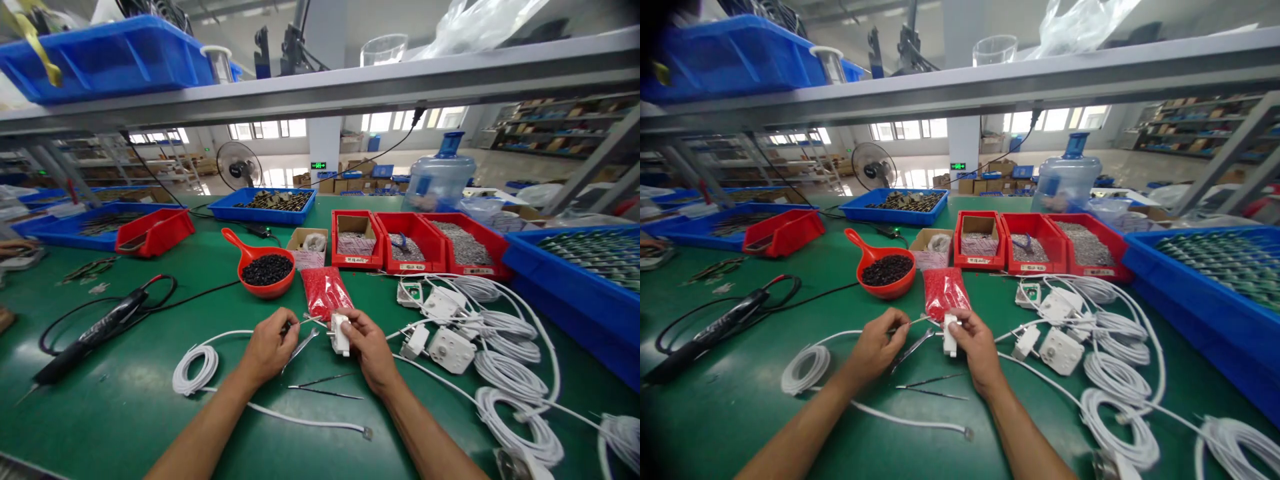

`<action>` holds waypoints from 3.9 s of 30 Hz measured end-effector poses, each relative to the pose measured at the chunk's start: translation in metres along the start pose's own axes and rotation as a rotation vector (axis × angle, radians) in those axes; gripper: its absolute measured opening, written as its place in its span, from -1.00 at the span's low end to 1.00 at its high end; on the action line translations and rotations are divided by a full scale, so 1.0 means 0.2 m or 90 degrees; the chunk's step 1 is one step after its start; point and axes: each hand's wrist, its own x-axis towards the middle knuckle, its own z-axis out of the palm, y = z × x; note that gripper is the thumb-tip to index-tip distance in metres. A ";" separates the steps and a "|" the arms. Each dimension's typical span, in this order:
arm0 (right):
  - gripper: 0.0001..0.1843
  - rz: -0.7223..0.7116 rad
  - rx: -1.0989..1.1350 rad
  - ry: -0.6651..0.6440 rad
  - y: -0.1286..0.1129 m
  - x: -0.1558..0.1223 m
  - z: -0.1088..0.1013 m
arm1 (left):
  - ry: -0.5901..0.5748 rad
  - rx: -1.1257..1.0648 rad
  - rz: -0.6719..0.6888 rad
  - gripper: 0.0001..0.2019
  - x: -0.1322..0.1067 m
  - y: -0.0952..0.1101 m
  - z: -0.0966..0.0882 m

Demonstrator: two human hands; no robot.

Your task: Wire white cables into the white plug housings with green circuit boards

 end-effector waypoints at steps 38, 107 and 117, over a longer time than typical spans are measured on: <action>-0.59 0.108 0.038 -0.072 -0.01 -0.02 0.07 | 0.089 -0.087 0.013 -0.87 -0.04 0.03 0.11; -0.57 -0.074 -0.156 -0.130 0.02 -0.03 0.03 | -0.244 -0.206 -0.139 -0.72 -0.01 -0.04 -0.01; -0.54 -0.079 -0.195 -0.116 0.02 -0.02 0.02 | -0.239 -0.207 -0.133 -0.69 -0.03 -0.06 0.06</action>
